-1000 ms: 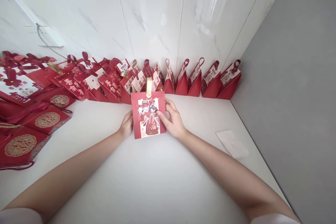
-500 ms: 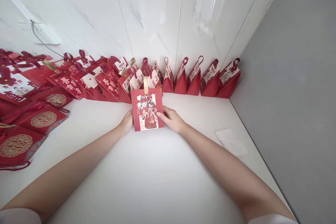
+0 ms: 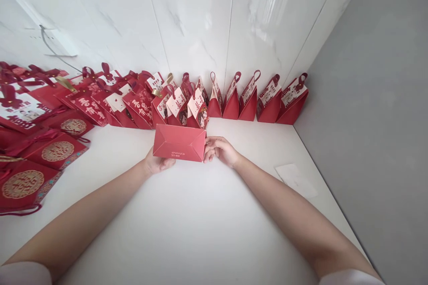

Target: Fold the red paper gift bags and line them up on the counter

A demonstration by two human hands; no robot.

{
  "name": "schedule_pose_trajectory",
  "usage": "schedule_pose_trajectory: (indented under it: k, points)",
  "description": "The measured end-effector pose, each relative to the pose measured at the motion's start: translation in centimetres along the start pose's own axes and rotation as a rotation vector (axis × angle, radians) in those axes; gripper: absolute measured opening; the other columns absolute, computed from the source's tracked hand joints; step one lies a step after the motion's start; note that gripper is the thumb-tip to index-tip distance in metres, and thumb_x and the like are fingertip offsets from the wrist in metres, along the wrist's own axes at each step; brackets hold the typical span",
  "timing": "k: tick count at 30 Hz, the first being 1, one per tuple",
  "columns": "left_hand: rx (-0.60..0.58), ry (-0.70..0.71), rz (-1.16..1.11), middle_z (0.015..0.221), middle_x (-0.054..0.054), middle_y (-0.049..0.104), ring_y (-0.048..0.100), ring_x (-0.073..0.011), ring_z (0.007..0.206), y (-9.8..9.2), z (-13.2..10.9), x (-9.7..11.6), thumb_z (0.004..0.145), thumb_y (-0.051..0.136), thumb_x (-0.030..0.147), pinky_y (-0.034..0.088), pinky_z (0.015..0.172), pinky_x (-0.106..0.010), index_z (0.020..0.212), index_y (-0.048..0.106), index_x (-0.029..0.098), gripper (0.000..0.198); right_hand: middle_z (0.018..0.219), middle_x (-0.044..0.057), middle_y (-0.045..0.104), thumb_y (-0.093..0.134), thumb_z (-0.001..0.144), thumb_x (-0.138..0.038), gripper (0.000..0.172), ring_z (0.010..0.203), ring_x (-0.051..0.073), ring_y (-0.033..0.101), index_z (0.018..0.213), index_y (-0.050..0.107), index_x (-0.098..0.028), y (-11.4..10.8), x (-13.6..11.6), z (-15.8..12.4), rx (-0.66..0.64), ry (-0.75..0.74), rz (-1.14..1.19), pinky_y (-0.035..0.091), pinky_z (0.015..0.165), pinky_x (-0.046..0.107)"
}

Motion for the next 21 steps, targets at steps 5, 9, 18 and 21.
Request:
schedule_pose_trajectory:
  k: [5,9,18,21]
  points:
    - [0.085,-0.003,-0.059,0.053,-0.007,0.061,0.051,-0.0149,0.034,0.0,-0.2,0.4,0.089,0.043,0.032,0.033,0.029,-0.021,0.094,0.065,0.009,0.032,0.046,-0.001,0.057,0.053,0.067,-0.027,0.010,0.044,0.016,0.060,0.063,0.058,-0.018,-0.4,0.3,0.1,-0.002,0.043,0.016,0.047,0.046,0.025]
    - [0.085,0.066,0.007,0.052,-0.006,0.061,0.047,-0.0132,0.031,0.3,0.0,0.8,0.087,0.046,0.029,0.031,0.029,-0.021,0.088,0.066,0.011,0.027,0.045,-0.001,0.058,0.053,0.067,-0.027,0.010,0.045,0.016,0.061,0.061,0.056,-0.019,-0.6,0.4,0.1,0.025,0.052,0.024,0.047,0.046,0.024]
    - [0.109,0.108,0.078,0.065,-0.006,0.067,0.053,-0.0135,0.039,-0.6,0.2,1.1,0.083,0.055,0.032,0.033,0.033,-0.022,0.096,0.068,0.016,0.025,0.052,0.000,0.061,0.055,0.070,-0.026,0.011,0.045,0.016,0.058,0.069,0.061,-0.017,-1.0,-0.3,0.1,0.120,-0.010,-0.024,0.045,0.044,0.026]
    - [0.117,0.118,0.164,0.074,-0.010,0.070,0.062,-0.0203,0.053,0.4,0.3,1.2,0.082,0.058,0.032,0.041,0.039,-0.026,0.100,0.069,0.014,0.028,0.056,-0.001,0.058,0.054,0.078,-0.032,0.016,0.048,0.014,0.054,0.068,0.058,-0.019,-1.2,-1.6,-0.5,0.225,-0.137,-0.039,0.044,0.047,0.025]
Point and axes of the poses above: each hand's wrist, its own z-axis towards the middle knuckle, its own y-axis out of the palm, x = y × z, the point moved 10 cm from there along z, towards the middle knuckle
